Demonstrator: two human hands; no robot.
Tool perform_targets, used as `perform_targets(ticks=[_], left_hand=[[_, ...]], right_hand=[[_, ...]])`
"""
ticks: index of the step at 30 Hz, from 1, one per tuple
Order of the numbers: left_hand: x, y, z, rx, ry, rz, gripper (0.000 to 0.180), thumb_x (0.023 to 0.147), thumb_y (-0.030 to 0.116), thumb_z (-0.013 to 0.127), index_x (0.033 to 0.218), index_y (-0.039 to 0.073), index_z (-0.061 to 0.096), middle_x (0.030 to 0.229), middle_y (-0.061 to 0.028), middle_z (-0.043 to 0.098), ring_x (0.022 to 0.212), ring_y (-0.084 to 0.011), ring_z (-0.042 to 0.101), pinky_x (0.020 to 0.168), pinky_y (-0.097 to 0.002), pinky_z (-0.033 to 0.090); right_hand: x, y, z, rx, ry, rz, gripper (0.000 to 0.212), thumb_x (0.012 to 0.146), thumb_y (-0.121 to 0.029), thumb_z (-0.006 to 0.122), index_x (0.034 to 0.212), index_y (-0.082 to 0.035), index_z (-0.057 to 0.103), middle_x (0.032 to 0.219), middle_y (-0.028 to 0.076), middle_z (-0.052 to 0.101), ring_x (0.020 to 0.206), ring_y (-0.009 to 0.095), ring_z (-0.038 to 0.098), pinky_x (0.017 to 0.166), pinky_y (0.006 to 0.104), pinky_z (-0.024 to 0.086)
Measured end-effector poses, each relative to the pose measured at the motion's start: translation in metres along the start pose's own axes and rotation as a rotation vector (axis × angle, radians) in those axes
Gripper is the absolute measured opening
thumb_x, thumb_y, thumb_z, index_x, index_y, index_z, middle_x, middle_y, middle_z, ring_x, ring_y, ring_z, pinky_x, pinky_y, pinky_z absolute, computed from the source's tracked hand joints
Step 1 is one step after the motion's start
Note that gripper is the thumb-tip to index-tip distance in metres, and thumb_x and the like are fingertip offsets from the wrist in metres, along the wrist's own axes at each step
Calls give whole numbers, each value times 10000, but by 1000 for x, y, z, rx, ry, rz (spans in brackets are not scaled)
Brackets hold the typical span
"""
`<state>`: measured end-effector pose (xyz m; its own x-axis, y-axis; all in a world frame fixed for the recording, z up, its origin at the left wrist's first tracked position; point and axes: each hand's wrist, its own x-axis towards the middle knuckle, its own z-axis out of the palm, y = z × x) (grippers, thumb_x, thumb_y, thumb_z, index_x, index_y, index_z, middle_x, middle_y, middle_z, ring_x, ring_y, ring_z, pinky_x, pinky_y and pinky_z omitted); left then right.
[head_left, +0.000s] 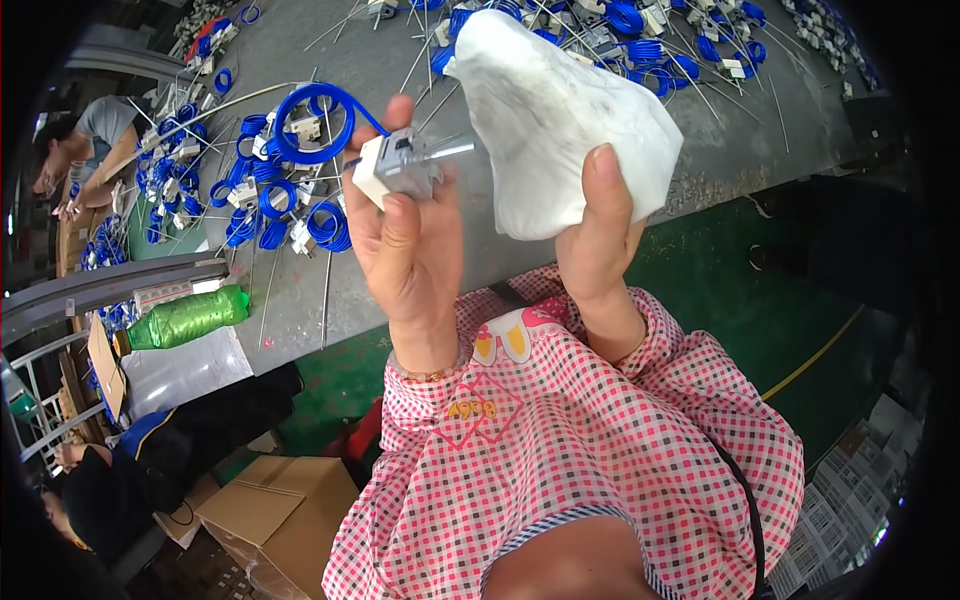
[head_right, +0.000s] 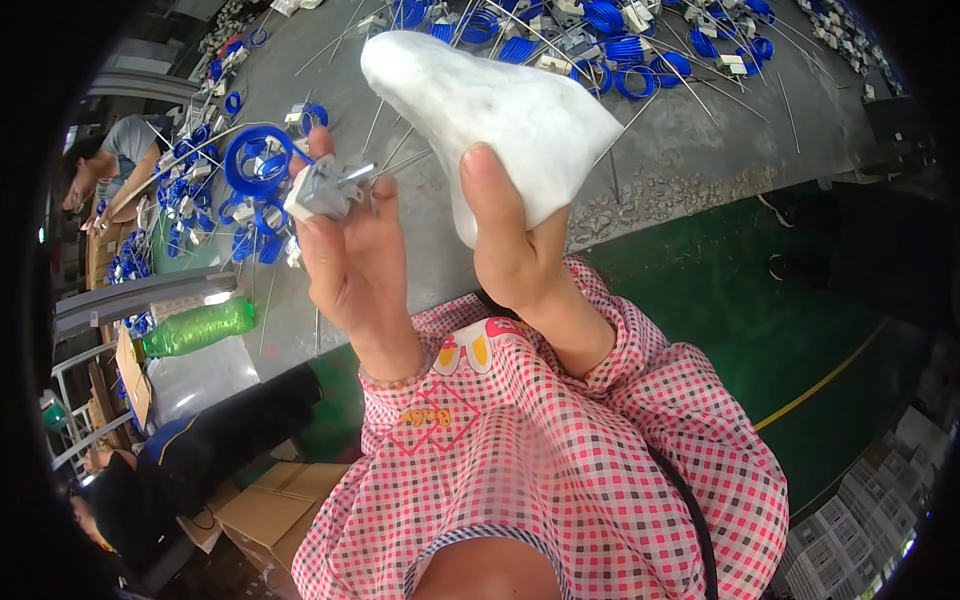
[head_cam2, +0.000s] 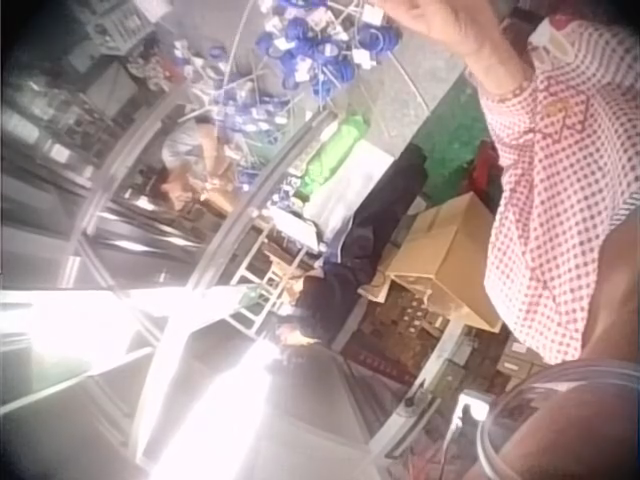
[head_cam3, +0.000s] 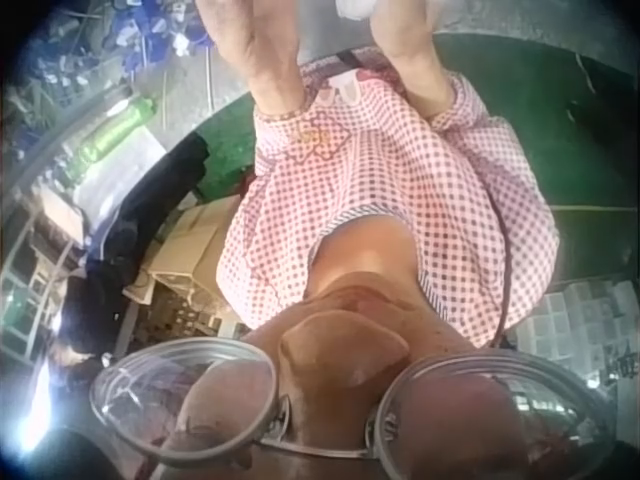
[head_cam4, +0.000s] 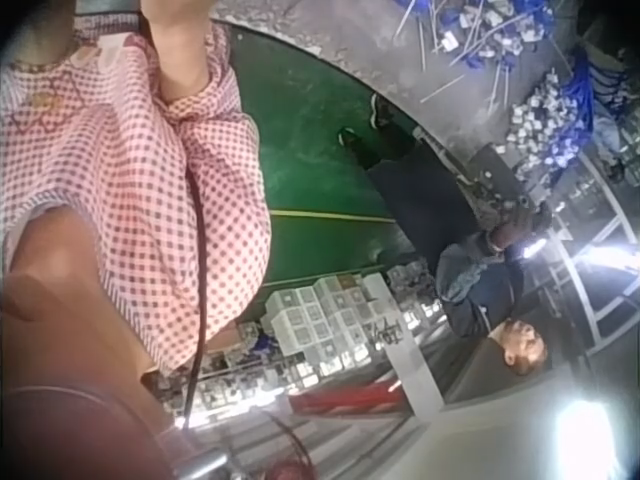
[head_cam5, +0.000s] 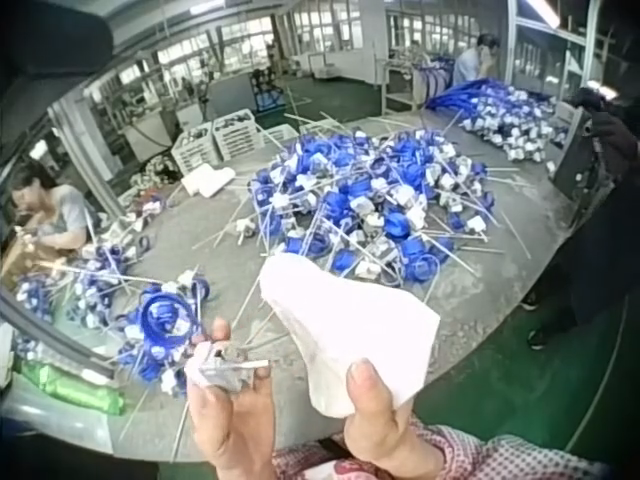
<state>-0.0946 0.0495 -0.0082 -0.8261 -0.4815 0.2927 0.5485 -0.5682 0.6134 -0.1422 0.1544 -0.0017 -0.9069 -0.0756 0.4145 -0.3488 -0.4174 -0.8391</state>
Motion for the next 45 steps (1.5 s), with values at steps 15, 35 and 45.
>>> perform_targets(ticks=[15, 35, 45], left_hand=[[3, 22, -6, 1115, -438, 739, 247, 600, 16, 651, 804, 74, 524, 871, -89, 475, 905, -309, 530, 750, -382, 463], [3, 42, -17, 1544, -922, 1162, 133, 619, 97, 597, 726, 149, 539, 850, 55, 505, 899, -117, 484, 757, -350, 410], [1, 45, -19, 1386, -618, 1008, 207, 612, 151, 628, 763, 167, 487, 815, 30, 489, 842, -172, 457, 701, -346, 389]], right_hand=[[1, -12, 0, 282, -97, 220, 651, 797, -470, 342, 1208, 35, 301, 1169, 157, 419, 1068, 253, 427, 897, 345, 327], [3, -23, -11, 308, -348, 518, 463, 795, -268, 348, 1140, 36, 397, 1078, 126, 498, 976, 196, 487, 851, 300, 356], [-2, -5, -15, -148, -648, 47, 274, 760, -113, 567, 1007, -10, 510, 937, 92, 549, 850, 159, 515, 754, 291, 400]])
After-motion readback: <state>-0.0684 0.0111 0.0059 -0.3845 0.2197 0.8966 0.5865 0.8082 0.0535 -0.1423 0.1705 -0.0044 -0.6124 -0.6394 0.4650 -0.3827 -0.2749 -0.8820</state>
